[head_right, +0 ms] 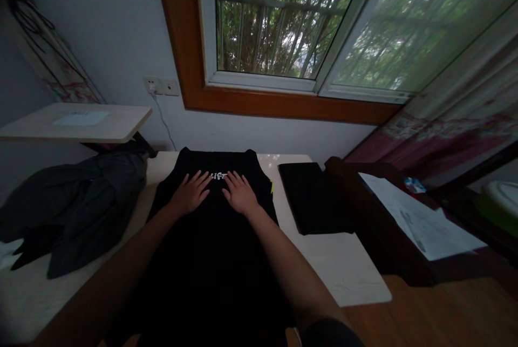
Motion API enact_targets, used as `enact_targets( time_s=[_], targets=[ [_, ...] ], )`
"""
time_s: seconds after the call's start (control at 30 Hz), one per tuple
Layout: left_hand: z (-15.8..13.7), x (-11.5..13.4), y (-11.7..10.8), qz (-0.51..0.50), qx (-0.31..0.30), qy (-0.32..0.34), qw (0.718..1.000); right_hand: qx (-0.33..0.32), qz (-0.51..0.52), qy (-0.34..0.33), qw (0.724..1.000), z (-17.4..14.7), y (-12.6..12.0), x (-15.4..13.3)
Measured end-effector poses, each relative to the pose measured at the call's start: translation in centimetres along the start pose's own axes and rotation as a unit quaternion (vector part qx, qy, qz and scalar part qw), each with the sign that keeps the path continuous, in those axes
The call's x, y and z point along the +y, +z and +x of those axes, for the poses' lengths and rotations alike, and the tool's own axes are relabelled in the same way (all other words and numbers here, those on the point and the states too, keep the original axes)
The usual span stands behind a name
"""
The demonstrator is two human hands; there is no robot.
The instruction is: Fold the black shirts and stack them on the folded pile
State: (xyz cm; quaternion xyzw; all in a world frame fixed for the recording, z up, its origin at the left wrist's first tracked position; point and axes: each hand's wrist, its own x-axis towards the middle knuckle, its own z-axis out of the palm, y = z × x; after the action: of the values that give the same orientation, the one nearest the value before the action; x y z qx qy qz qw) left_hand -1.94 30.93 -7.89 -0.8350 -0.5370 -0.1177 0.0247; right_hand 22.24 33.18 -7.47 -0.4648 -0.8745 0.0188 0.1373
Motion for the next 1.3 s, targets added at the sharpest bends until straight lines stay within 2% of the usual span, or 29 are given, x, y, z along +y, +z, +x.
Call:
enact_targets(
  time_s=[0.33, 0.63, 0.83, 1.07, 1.17, 1.3],
  targets=[
    [-7.3, -2.1, -1.2, 0.026, -0.011, -0.015, 0.999, 0.035, -0.002, 0.032, 0.999, -7.8, -1.4, 2.7],
    [-11.2, -3.1, -1.8, 0.049, -0.006, -0.028, 0.998, 0.074, -0.038, 0.087, 0.993, -12.7, -2.2, 4.4],
    [-14.0, -3.4, -2.9, 0.075, 0.005, -0.043, 0.996, 0.074, -0.091, 0.114, 0.986, -14.6, -2.6, 4.7],
    [-17.3, -4.8, -3.7, 0.092, 0.031, -0.061, 0.993, 0.072, -0.117, 0.139, 0.981, -15.8, -3.3, 4.8],
    [-17.2, -5.2, -3.5, 0.082, 0.043, -0.075, 0.993, 0.069, -0.122, 0.141, 0.980, -15.1, -3.3, 4.8],
    [-15.4, -6.1, -2.7, 0.084, 0.043, -0.091, 0.991, 0.055, -0.131, 0.155, 0.978, -13.2, -3.1, 5.5]
  ],
)
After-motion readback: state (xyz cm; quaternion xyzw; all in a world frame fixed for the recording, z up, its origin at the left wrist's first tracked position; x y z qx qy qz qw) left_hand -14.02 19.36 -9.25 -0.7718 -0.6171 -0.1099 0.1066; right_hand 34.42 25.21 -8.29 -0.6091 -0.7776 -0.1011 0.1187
